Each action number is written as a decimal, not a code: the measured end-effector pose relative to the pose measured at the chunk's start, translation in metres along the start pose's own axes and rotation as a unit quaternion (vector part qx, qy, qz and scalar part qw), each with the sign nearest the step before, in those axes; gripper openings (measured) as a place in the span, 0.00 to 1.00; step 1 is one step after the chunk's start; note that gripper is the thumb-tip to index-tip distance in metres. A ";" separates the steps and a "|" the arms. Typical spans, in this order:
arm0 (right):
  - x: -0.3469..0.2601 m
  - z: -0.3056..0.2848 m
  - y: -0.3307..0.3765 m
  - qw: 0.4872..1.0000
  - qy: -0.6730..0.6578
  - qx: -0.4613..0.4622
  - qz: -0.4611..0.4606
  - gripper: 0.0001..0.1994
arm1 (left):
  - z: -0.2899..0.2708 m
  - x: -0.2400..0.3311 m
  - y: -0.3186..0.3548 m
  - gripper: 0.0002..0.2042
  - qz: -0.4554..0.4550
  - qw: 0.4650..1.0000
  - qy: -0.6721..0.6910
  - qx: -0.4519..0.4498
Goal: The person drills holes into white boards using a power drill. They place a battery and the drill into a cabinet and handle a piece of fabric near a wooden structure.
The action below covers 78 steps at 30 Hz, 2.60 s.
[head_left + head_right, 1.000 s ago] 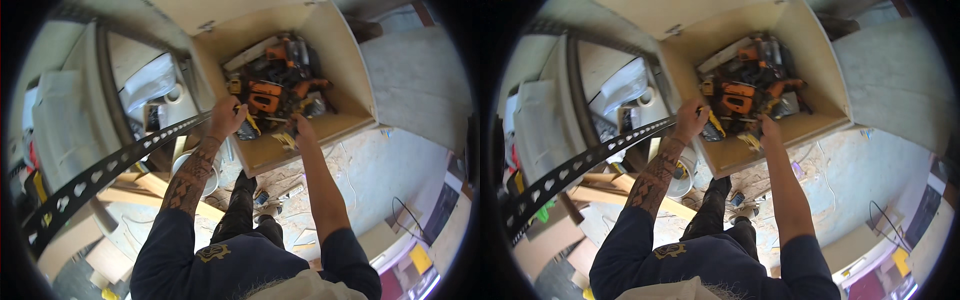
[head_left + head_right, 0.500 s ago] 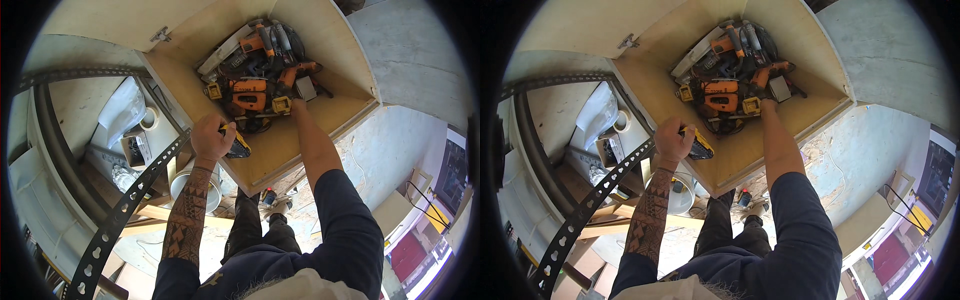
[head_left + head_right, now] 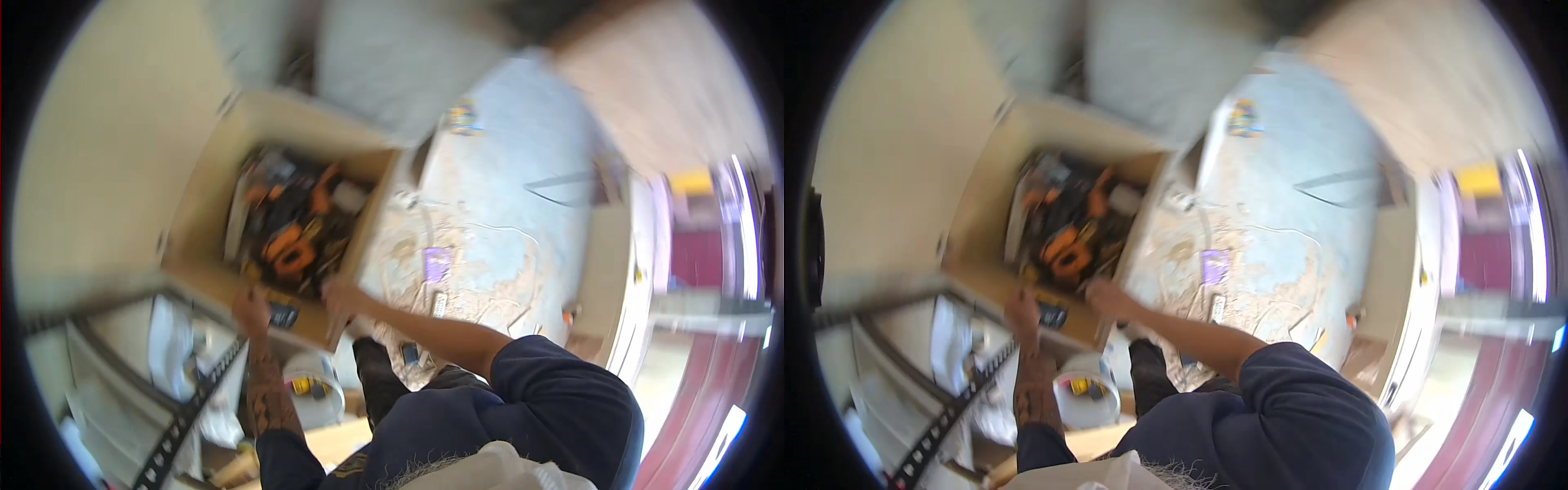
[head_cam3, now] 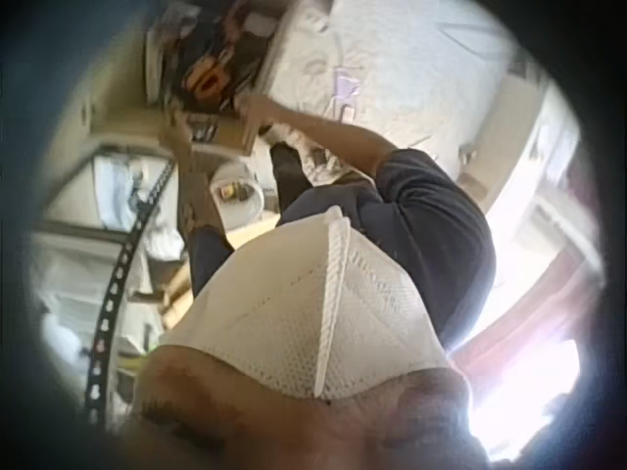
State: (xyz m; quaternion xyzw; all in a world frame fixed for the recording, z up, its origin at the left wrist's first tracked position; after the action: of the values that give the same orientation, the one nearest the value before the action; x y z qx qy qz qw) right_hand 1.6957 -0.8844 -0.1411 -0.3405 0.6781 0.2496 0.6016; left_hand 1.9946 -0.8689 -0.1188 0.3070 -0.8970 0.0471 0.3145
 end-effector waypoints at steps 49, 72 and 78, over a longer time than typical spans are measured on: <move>-0.482 -0.159 1.030 0.587 -0.288 0.729 0.201 0.14 | 0.232 0.677 1.033 0.26 -0.011 0.602 -0.068 -0.795; -0.360 -0.141 1.474 0.436 -0.057 0.731 0.522 0.29 | 0.450 0.781 1.238 0.25 -0.274 0.500 -0.184 -0.801; -0.292 -0.183 1.696 0.323 0.067 0.710 0.622 0.35 | 0.504 0.749 1.247 0.22 0.108 0.511 -0.142 -0.841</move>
State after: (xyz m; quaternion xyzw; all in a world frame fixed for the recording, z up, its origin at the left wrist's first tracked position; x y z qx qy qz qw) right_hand 0.2976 0.1175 0.0534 0.7225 0.6483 -0.0501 0.2351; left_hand 0.5417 -0.3926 0.0591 -0.1979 -0.5755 -0.7398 0.2868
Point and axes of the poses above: each hand's wrist, its own y-axis away from the middle knuckle, its own z-axis out of the palm, x = y × z, the point moved 1 cm from there along -y, towards the middle knuckle, and after that the axes turned 6 degrees about -z, right-handed, at the moved point
